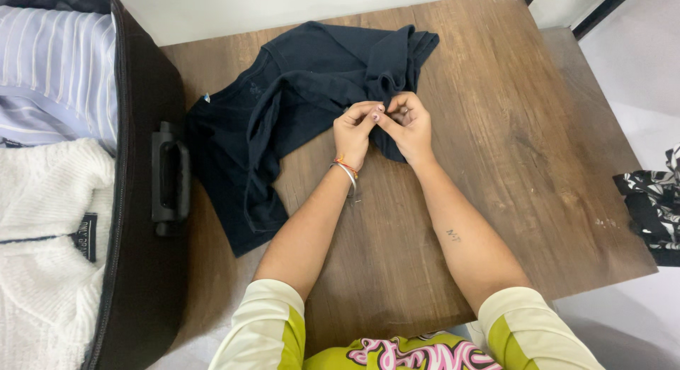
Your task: The person folds a black shirt on a wooden table and then places it into a suitcase that contains other clothing items.
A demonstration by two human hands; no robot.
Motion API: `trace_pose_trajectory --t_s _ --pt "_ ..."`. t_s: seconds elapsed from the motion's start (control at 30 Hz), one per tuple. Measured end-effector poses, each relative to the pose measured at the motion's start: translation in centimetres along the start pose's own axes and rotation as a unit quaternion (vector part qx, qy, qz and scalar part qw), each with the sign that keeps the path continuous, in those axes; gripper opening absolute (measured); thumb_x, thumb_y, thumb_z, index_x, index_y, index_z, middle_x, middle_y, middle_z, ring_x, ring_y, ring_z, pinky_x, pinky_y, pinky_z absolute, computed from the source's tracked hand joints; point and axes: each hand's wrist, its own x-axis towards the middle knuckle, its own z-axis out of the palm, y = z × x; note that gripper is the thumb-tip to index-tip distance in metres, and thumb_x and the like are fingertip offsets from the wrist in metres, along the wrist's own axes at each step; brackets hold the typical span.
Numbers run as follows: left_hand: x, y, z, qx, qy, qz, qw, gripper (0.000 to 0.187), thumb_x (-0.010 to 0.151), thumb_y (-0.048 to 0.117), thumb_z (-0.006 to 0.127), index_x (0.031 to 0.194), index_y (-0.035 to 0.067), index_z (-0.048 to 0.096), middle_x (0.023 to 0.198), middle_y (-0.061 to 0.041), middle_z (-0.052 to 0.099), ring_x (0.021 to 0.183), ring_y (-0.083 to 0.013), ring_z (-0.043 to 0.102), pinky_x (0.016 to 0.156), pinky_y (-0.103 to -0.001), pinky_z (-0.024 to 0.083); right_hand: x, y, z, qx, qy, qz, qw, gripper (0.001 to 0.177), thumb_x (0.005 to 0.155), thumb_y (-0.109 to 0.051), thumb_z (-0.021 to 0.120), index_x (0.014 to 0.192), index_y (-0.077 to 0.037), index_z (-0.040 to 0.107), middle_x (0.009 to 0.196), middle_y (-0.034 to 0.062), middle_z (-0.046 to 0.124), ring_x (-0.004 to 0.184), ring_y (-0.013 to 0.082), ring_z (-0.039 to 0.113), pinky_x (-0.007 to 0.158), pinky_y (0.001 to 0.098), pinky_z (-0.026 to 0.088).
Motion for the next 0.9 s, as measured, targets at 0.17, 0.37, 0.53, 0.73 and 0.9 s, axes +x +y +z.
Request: trace_pose_trajectory --t_s 0.17,0.37,0.53,0.73,0.9 --pt "0.5 -0.5 -0.6 -0.010 -0.001 -0.028 1.000 0.011 0.093 0.005 0.075 0.100 -0.003 0.079 0.108 -0.008 0.075 0.100 -0.0134 0.068 0.094 -0.027 0.053 0.2 -0.3 -0.4 0.005 -0.006 0.063 0.998 0.022 0.093 0.003 0.077 0.102 -0.006 0.059 0.098 -0.0002 0.062 0.092 0.0056 0.062 0.084 0.0214 0.053" --pt "0.7 -1.3 -1.0 -0.048 0.011 -0.060 0.997 0.013 0.096 0.011 0.076 0.100 -0.001 0.077 0.104 -0.004 0.074 0.097 -0.0102 0.065 0.092 -0.025 0.051 0.0 0.1 -1.1 -0.016 -0.020 0.070 0.997 0.018 0.096 0.002 0.075 0.103 -0.007 0.061 0.098 -0.0032 0.060 0.090 0.0045 0.057 0.084 0.0215 0.050" --pt "0.7 -2.7 -0.8 0.035 0.013 -0.026 0.999 0.023 0.109 0.025 0.062 0.110 0.003 0.069 0.094 0.003 0.064 0.084 -0.0062 0.053 0.080 -0.024 0.045 0.8 1.4 -2.7 0.074 0.056 0.068 0.993 0.014 0.106 0.000 0.066 0.107 -0.010 0.056 0.098 -0.0009 0.058 0.091 0.0079 0.055 0.086 0.0248 0.047" --pt "1.2 -2.9 -1.0 -0.181 0.002 -0.097 0.979 0.018 0.116 0.029 0.050 0.119 0.012 0.052 0.097 0.001 0.053 0.084 -0.0103 0.058 0.085 -0.034 0.056 1.8 1.2 -5.3 0.218 0.184 0.108 0.952 0.009 0.104 -0.001 0.049 0.105 -0.009 0.054 0.106 0.0076 0.064 0.101 0.0198 0.064 0.096 0.0369 0.055" --pt "1.7 0.9 -1.5 -0.316 -0.023 -0.180 0.931 0.032 0.108 0.030 0.046 0.124 0.005 0.057 0.125 -0.010 0.067 0.115 -0.0235 0.068 0.103 -0.042 0.055 2.5 1.4 -9.8 0.260 0.259 0.095 0.925 0.018 0.097 0.003 0.043 0.107 -0.005 0.056 0.109 0.0112 0.067 0.106 0.0264 0.067 0.102 0.0475 0.056"
